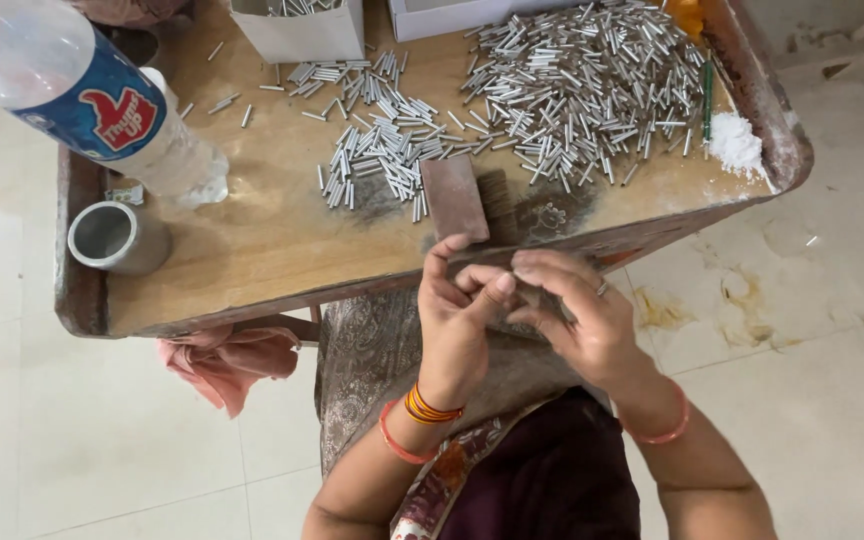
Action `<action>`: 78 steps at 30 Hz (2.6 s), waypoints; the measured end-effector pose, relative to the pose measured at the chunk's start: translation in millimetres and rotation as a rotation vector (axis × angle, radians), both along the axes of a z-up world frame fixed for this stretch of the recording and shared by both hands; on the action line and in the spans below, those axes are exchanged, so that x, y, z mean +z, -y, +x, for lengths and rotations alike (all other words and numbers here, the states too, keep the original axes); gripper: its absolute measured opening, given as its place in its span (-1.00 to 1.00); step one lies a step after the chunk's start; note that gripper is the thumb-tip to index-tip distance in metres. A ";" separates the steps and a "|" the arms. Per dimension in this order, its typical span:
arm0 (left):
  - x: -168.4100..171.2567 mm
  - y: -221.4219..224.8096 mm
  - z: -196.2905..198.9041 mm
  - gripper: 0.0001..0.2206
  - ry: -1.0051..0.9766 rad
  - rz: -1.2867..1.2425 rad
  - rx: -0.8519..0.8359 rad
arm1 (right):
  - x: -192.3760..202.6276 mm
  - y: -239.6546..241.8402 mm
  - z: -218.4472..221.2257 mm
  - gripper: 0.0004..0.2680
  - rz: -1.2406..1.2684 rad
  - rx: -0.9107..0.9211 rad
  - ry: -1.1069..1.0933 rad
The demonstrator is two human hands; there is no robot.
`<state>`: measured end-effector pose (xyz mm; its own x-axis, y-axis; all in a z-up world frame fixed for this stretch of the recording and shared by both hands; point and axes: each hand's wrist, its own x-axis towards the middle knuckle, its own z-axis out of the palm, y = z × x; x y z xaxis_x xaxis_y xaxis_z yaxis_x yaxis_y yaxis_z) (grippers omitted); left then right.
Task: Polishing small metal pins manually using a sanding block.
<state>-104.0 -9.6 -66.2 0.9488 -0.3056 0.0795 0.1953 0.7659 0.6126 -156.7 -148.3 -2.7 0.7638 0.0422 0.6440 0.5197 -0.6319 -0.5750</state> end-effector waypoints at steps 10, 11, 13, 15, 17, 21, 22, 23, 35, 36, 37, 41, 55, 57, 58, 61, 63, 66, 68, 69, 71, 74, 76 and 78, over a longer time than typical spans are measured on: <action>-1.7 -28.2 3.4 -0.51 -0.200 -0.071 -0.230 | -36.3 -18.1 1.4 -0.86 0.173 -0.055 0.088; 2.1 -33.1 7.7 -0.55 -0.091 0.106 -0.208 | -48.5 -14.5 5.0 -0.90 0.258 -0.052 0.003; 13.0 -42.3 22.1 -0.60 0.021 0.285 -0.181 | -67.3 2.5 21.8 -0.94 0.343 -0.046 -0.079; 26.3 -52.3 40.8 -0.85 0.633 1.089 0.571 | -81.2 28.0 46.7 -0.95 0.449 -0.062 -0.012; 41.8 -63.5 76.3 -0.87 0.699 1.296 0.671 | -80.0 35.7 55.0 -0.97 0.561 -0.080 -0.071; 38.8 -67.1 140.6 -0.89 0.753 1.660 0.705 | -83.9 39.4 61.2 -0.99 0.587 -0.108 -0.069; 32.4 -68.0 146.8 -0.89 0.752 1.659 0.706 | -82.0 38.9 63.0 -0.99 0.585 -0.108 -0.069; 25.3 -67.8 152.0 -0.90 0.776 1.682 0.671 | -80.8 38.5 62.3 -0.99 0.567 -0.127 -0.076; 7.1 -32.7 27.8 -0.83 0.571 0.789 0.401 | -66.0 5.9 21.5 -0.96 0.879 0.152 -0.197; -3.8 -26.4 14.7 -0.80 0.512 0.629 0.303 | -61.5 -1.6 15.1 -0.96 0.929 0.175 -0.233; -4.0 -24.0 10.7 -0.80 0.509 0.630 0.303 | -60.9 -5.3 13.1 -0.96 0.929 0.174 -0.236; 1.1 -18.2 0.4 -0.65 0.285 0.395 0.132 | -55.7 -16.9 6.5 -0.94 0.958 0.084 -0.221; 2.6 -7.9 -8.5 -0.38 0.314 0.381 0.286 | -43.9 -18.8 4.9 -0.95 0.447 -0.179 -0.070; 2.4 -8.7 -7.4 -0.41 0.456 0.490 0.397 | -30.2 -17.6 3.7 -0.92 0.261 -0.220 -0.014; 1.4 -9.8 -6.8 -0.41 0.453 0.489 0.400 | -30.7 -13.2 4.9 -0.92 0.259 -0.216 -0.016; -3.6 -12.1 -4.2 -0.46 0.555 0.576 0.459 | -20.7 -2.6 9.9 -0.89 0.305 -0.099 -0.088; -9.6 -13.1 -1.5 -0.49 0.549 0.624 0.462 | 1.4 0.8 16.3 -0.84 0.403 0.116 -0.269; -7.7 -15.5 -0.4 -0.49 0.549 0.699 0.494 | 29.9 -6.7 18.1 -0.58 0.582 0.067 -0.547; -8.4 -14.8 0.7 -0.49 0.541 0.677 0.475 | 9.0 -0.9 15.0 -0.71 0.392 0.048 -0.379; -9.7 -15.1 -1.1 -0.49 0.524 0.659 0.459 | -2.3 1.4 11.8 -0.84 0.201 0.030 -0.223; -9.2 -17.0 -2.8 -0.50 0.494 0.622 0.423 | -5.0 -2.3 13.7 -0.85 0.220 0.025 -0.241; -7.4 -19.9 -2.2 -0.49 0.457 0.568 0.385 | 0.9 -2.6 16.5 -0.83 0.256 0.063 -0.267; -5.8 -21.7 -2.5 -0.48 0.445 0.553 0.379 | 2.7 -3.3 16.1 -0.81 0.274 0.105 -0.282; -4.1 -23.1 -2.8 -0.46 0.440 0.518 0.367 | -0.5 -6.0 15.5 -0.85 0.275 0.096 -0.307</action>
